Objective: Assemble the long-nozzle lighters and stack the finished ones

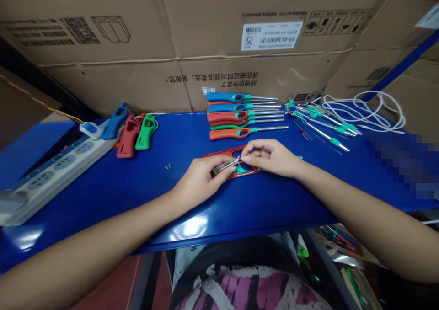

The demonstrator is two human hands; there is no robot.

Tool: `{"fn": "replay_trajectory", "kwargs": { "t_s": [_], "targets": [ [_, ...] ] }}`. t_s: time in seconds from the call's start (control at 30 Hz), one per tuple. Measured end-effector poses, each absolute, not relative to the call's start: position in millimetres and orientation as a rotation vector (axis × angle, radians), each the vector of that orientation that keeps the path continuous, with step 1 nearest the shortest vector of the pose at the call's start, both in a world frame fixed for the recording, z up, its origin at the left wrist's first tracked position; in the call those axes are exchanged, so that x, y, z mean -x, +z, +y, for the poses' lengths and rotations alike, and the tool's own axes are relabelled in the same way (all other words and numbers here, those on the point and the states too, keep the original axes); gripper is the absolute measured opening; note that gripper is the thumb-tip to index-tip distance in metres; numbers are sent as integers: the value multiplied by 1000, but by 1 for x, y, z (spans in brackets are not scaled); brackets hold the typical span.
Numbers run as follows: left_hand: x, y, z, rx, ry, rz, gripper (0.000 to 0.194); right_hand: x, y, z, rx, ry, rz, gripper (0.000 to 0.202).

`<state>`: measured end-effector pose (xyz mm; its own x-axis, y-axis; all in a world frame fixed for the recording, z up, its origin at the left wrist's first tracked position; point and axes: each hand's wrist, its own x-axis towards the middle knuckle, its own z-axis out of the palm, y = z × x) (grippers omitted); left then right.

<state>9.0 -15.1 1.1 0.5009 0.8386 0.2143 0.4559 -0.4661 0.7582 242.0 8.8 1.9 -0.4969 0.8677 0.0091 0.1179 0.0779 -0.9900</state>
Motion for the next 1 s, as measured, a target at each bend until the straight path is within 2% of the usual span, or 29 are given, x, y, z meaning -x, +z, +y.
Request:
{"fn": "replay_trajectory", "kwargs": {
  "t_s": [0.17, 0.37, 0.53, 0.87, 1.0],
  "targets": [
    [-3, 12, -15, -2171, 740, 1072, 18, -248, 2, 7, 888, 1373, -1918, 30],
    [6, 28, -13, -2565, 456, 1095, 12, -250, 4, 3, 897, 1257, -2081, 30],
    [8, 30, -12, -2603, 303, 1133, 11, -249, 4, 3, 903, 1232, -2100, 29],
    [9, 27, -10, -2420, 355, 1124, 12, -248, -1, 4, 896, 1246, -2075, 21],
    [8, 24, -8, -2380, 405, 1096, 11, -249, 1, 4, 855, 1139, -2175, 23]
  ]
}}
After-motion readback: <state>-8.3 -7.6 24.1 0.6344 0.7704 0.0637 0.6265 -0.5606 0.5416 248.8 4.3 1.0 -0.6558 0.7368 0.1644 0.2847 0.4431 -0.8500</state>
